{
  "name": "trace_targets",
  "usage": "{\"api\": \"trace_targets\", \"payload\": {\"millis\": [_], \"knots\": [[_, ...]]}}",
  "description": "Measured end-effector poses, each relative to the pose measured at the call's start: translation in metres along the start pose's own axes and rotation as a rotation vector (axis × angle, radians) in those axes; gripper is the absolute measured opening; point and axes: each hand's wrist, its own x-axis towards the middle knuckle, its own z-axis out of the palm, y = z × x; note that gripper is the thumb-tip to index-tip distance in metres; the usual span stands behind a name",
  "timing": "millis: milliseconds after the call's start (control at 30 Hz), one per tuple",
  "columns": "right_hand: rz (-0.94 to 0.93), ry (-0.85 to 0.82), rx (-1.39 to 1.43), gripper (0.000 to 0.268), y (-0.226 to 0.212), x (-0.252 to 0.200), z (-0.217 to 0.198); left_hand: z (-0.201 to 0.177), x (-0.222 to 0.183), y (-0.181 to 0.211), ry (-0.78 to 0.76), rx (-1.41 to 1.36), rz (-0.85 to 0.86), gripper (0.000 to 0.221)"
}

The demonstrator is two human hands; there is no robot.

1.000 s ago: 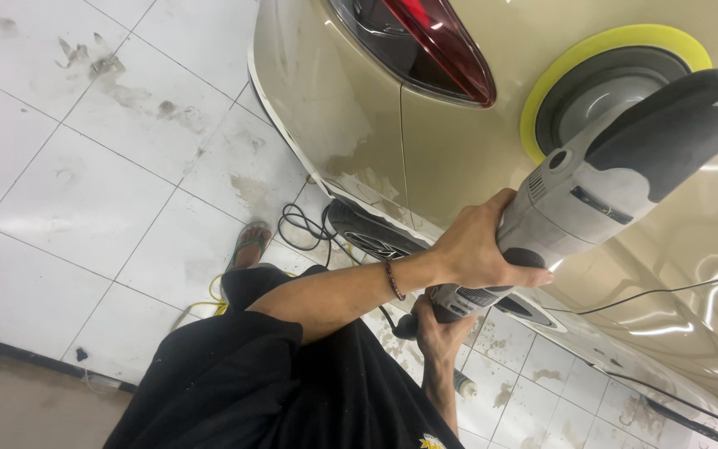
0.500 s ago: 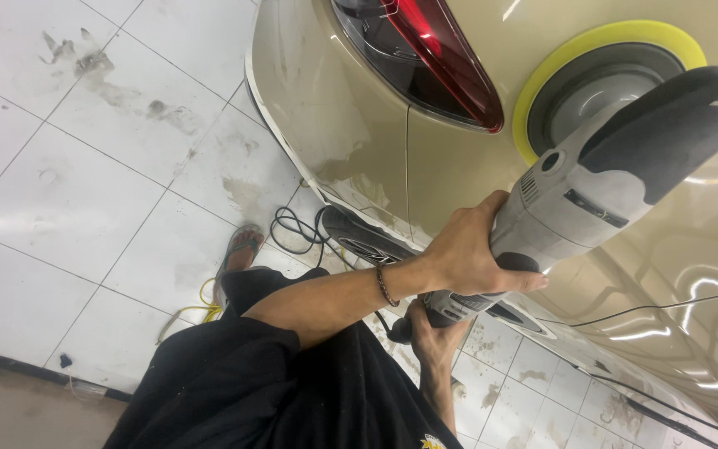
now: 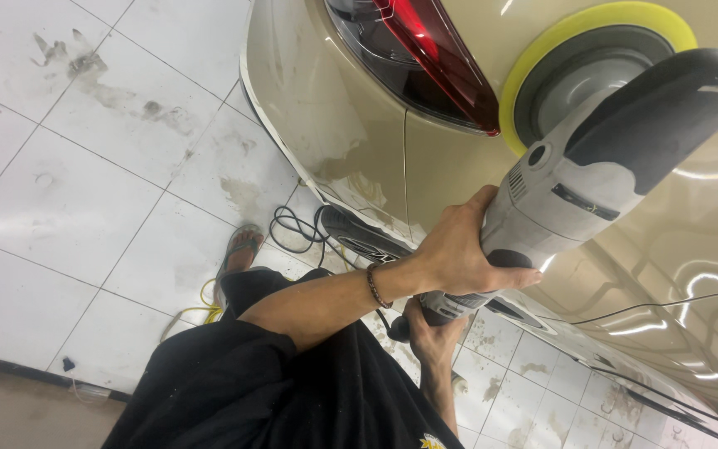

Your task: The person uses a dual-action polisher with a yellow pad to polish the rear bumper and quarter panel of a beige car. The person moves the polisher in circular and sweeping motions across the painted surface, working around the taillight and near the wheel arch.

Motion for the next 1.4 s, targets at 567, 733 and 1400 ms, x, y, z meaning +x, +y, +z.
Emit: {"api": "trace_targets", "payload": {"millis": [567,733,1400], "knots": [[0.194,0.21,0.175,0.031,-0.014,-0.032,-0.019,0.066,0.01,0.0,-0.241,0.215,-0.263,0.097],[0.346,0.179,0.107,0.027,-0.026,-0.032,-0.014,0.056,0.004,-0.007,-0.181,0.241,-0.202,0.094],[0.266,-0.154,0.297,0.044,-0.009,-0.053,-0.023,0.062,-0.038,-0.033,0.146,0.173,-0.186,0.087]]}}
